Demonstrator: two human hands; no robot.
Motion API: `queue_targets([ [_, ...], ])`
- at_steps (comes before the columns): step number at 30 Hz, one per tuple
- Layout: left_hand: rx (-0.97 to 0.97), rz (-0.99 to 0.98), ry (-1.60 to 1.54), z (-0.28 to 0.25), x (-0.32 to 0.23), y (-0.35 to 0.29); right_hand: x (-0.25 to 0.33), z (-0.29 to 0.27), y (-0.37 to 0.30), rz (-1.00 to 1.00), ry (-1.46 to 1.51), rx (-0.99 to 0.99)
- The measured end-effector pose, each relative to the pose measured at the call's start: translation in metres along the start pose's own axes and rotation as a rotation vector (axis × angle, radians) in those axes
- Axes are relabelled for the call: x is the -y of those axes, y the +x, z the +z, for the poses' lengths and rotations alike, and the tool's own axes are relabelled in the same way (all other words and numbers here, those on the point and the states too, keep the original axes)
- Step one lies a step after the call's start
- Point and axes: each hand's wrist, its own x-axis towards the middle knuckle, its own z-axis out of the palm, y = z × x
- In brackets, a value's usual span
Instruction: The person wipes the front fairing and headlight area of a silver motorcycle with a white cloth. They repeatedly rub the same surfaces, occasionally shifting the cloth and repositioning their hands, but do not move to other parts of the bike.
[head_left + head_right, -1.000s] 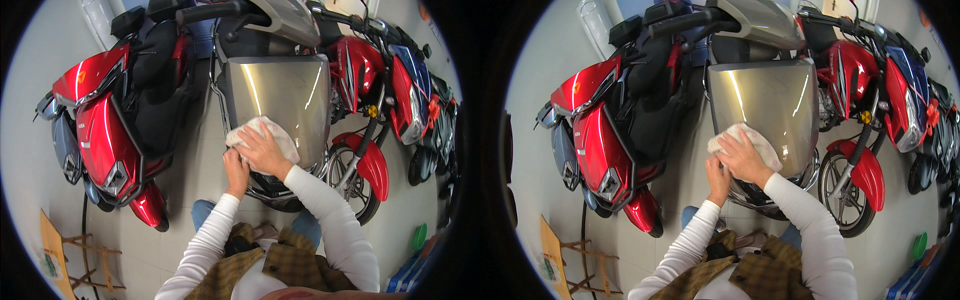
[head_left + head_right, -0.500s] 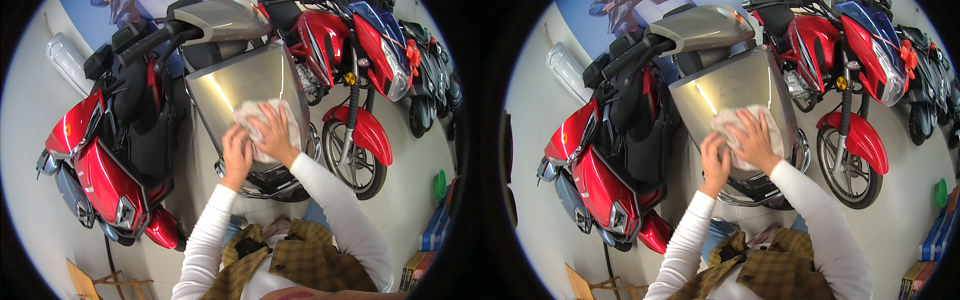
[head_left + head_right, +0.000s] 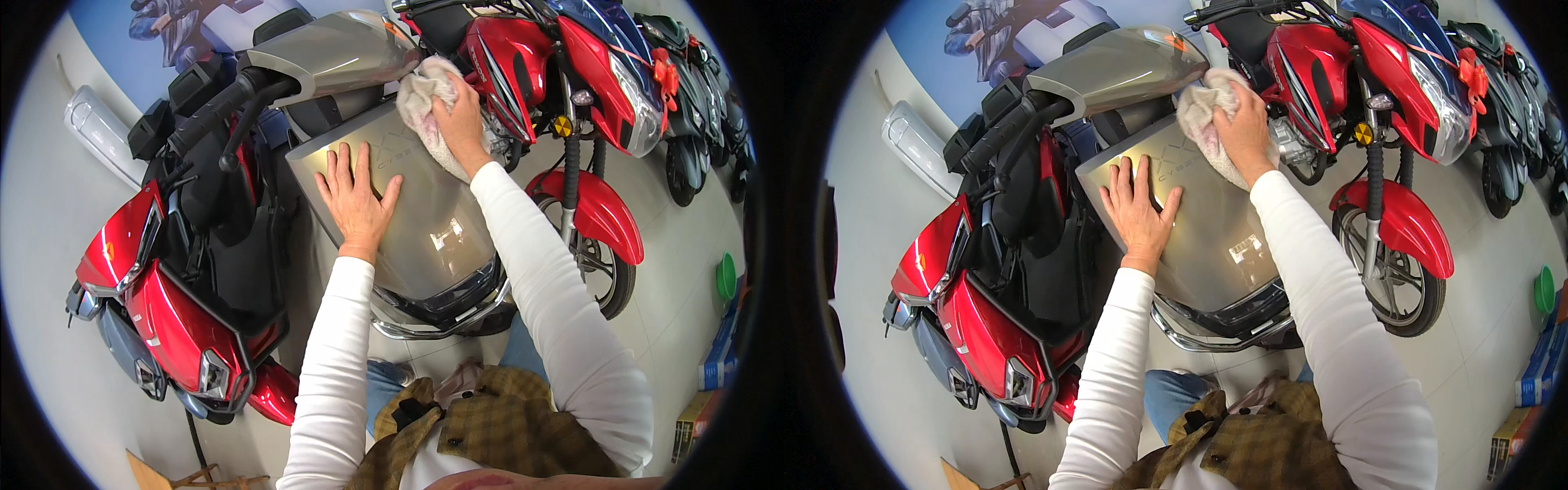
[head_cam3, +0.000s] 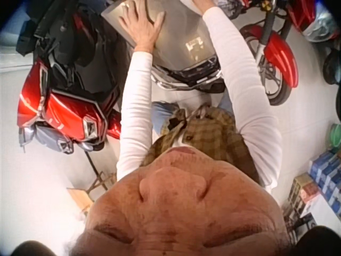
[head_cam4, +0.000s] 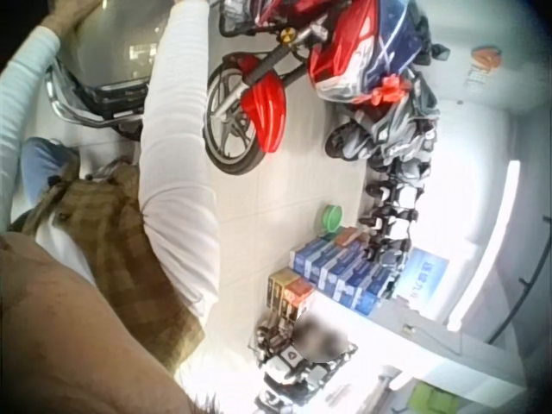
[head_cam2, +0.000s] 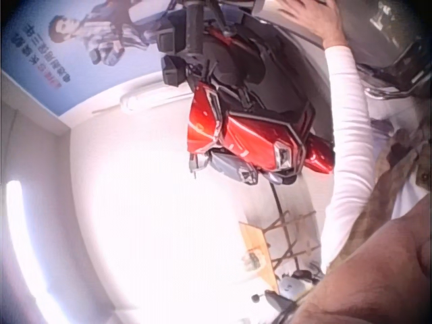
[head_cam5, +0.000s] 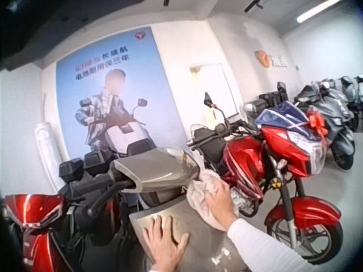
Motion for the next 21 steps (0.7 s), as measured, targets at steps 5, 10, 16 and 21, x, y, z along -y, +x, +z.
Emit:
queue_targets([
  [5,0.02,-0.012,-0.077,-0.004,0.002,0.004,0.0,-0.019,-0.057,0.062,-0.067,-0.04],
  [10,0.069,0.057,-0.239,-0.002,0.001,-0.022,0.043,-0.026,-0.156,-0.253,-0.275,0.144],
  [16,0.125,-0.046,-0.341,-0.027,-0.008,-0.143,0.063,-0.045,-0.22,-0.541,-0.197,0.385],
  [21,0.127,-0.091,-0.263,-0.037,0.015,-0.136,0.07,-0.031,-0.18,-0.798,-0.108,0.511],
])
